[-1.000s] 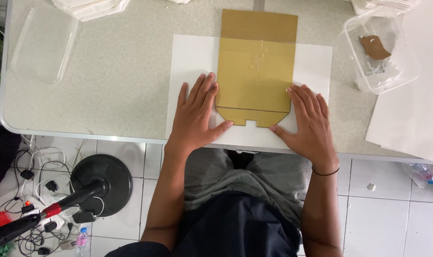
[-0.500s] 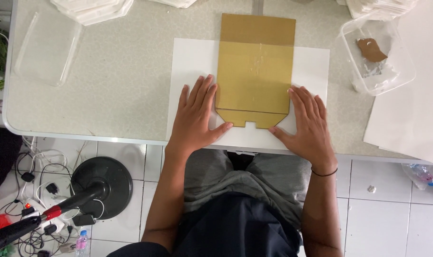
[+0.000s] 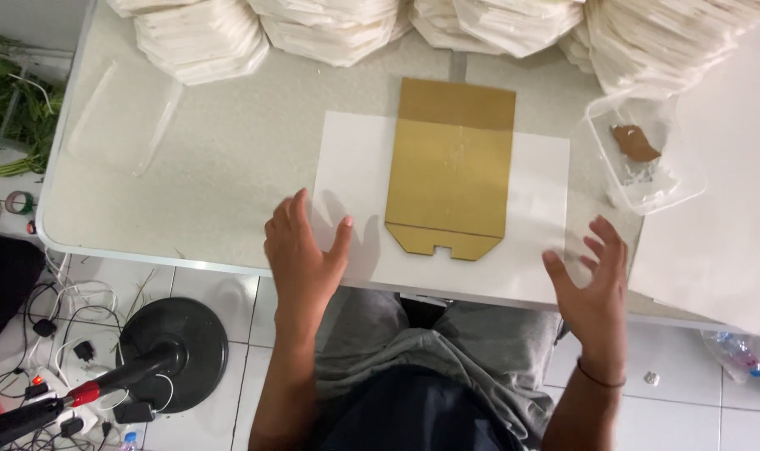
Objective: The person folds a white sheet of paper using a cardboard template as a guide. They align the paper, fold the sides inward, and press the creases to form a packet.
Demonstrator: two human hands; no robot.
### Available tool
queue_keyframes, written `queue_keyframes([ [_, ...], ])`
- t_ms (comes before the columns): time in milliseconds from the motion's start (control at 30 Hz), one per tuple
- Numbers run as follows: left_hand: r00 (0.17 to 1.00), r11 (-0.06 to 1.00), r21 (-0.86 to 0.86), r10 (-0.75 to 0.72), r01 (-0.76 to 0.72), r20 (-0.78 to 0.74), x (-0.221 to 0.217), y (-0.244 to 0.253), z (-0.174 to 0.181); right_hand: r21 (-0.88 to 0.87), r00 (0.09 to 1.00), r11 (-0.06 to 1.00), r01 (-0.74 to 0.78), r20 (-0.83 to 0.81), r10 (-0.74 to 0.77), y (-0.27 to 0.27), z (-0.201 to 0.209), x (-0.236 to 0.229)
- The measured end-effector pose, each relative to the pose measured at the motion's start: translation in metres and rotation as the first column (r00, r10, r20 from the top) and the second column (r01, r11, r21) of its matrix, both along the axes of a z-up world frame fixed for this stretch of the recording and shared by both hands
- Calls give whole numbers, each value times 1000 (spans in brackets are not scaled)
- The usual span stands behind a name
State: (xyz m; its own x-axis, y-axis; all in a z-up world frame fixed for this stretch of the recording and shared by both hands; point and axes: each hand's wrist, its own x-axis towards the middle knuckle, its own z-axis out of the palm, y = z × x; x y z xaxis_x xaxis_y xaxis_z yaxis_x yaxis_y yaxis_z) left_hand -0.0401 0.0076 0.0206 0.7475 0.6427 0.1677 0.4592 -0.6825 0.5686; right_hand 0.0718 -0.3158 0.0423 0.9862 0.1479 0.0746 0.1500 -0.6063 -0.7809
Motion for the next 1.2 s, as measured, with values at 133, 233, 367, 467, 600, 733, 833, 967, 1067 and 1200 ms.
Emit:
queue_keyframes([
  [133,1000,997,-79,17,-19,-26,-3,1,18,94,995,996,-3,-99,13,-10,3,3],
  [233,998,980,-199,-1,-10,-56,0,0,28,217,985,976,-11,-168,49,-13,7,6],
  [367,992,953,-297,21,-57,-125,3,3,32,322,939,945,56,-338,59,-15,10,11],
  [467,996,941,-337,3,-35,-93,7,6,30,387,937,920,58,-338,83,-10,17,10],
  [600,998,936,-353,-13,-11,-65,7,6,44,343,973,938,47,-227,34,-12,11,10],
  [733,996,922,-386,-32,-3,-83,7,8,46,325,959,943,68,-283,28,-2,27,7],
  [833,995,891,-454,-39,-7,-92,10,8,53,387,946,915,115,-325,18,4,28,10],
  [967,995,881,-472,-53,7,-83,9,12,47,370,931,923,104,-363,41,7,34,10],
  [1067,994,842,-539,-70,13,-85,13,15,48,363,915,927,95,-398,63,7,31,16],
  [1200,995,791,-611,-90,44,-45,13,13,57,409,923,911,47,-366,116,6,34,18],
])
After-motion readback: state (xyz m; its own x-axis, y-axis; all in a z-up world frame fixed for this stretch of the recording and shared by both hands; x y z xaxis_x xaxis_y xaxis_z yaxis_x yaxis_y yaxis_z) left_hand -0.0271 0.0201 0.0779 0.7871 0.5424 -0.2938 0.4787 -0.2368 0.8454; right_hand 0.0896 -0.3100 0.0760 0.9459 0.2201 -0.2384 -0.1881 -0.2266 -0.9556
